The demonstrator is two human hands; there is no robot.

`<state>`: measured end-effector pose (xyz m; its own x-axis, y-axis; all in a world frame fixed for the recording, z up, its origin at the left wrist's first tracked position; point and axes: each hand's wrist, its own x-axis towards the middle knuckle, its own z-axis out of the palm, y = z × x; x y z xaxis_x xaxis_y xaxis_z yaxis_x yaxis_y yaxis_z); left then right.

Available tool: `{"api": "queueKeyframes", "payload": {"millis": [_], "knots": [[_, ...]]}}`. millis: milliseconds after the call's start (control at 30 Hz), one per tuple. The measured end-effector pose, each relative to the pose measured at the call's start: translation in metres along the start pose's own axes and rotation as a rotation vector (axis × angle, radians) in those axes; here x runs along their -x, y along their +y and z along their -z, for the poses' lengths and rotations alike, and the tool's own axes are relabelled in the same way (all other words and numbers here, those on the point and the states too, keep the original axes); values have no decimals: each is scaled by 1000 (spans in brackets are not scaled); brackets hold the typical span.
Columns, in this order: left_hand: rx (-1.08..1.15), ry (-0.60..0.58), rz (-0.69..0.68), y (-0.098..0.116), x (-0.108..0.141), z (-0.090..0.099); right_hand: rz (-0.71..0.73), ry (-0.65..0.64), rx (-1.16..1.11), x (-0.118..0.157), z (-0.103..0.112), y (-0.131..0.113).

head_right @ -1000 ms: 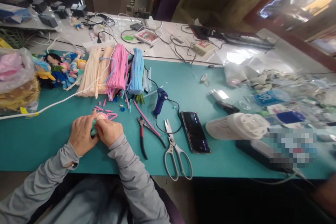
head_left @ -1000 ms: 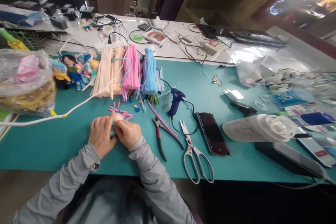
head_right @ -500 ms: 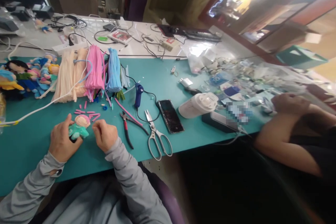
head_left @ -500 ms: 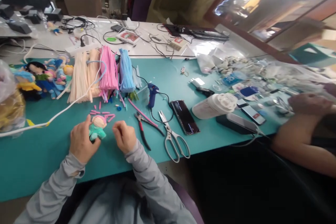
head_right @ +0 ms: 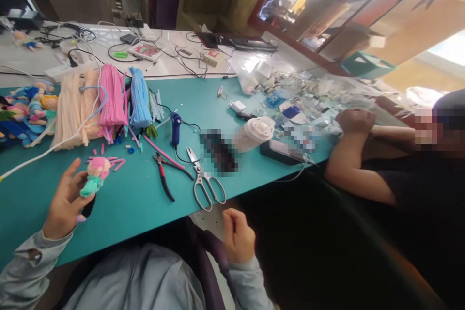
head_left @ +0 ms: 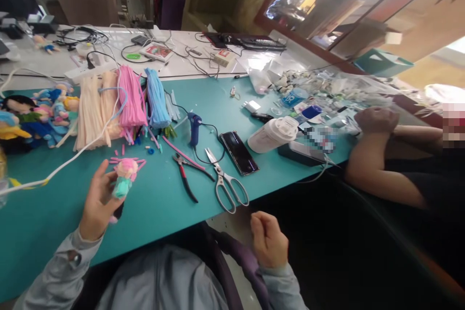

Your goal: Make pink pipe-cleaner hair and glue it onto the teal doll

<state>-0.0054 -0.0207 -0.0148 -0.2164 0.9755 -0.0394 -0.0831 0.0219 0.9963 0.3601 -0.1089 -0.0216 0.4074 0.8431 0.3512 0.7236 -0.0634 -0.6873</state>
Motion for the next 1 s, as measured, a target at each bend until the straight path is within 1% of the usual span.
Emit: {"api": "queueKeyframes", "payload": {"millis": [33, 100, 167, 200, 233, 267, 333, 367, 400, 467, 500, 567, 633, 700, 767, 800, 867, 1000], "knots": [[78, -28, 82, 4, -2, -2, -47, -5, 49, -2, 7, 10], [206, -101, 194, 10, -9, -5, -122, -85, 143, -5, 19, 29], [233, -133, 212, 12, -15, -9, -196, -169, 244, -8, 26, 45], [234, -147, 218, 12, -18, -12, -223, -191, 292, -9, 27, 50], [257, -149, 221, 11, -21, -15, -243, -189, 331, -9, 28, 55], [329, -176, 292, 10, -24, -20, -253, -167, 359, -9, 28, 58], [391, -227, 367, 9, -27, -30, -259, -90, 385, -7, 28, 62], [467, -257, 450, 9, -28, -34, -257, -47, 384, -7, 28, 63], [523, -275, 505, 8, -29, -37, -252, -15, 376, -6, 28, 64], [607, -296, 590, 8, -30, -41, -230, 21, 351, -6, 29, 64], [626, -302, 609, 8, -29, -41, -216, 31, 336, -6, 29, 64], [641, -320, 624, 6, -28, -40, -187, 60, 316, -6, 27, 62], [646, -335, 612, 4, -26, -38, -119, 133, 313, -7, 21, 59], [639, -333, 580, 2, -24, -37, 12, 233, 324, -9, 14, 54], [625, -318, 542, 0, -22, -37, 137, 299, 337, -13, 7, 50], [617, -312, 523, -2, -22, -37, 175, 310, 339, -15, 4, 48], [606, -313, 486, -4, -20, -38, 206, 298, 325, -18, 1, 46], [587, -353, 432, -5, -17, -39, 252, 253, 285, -19, 3, 47]]}}
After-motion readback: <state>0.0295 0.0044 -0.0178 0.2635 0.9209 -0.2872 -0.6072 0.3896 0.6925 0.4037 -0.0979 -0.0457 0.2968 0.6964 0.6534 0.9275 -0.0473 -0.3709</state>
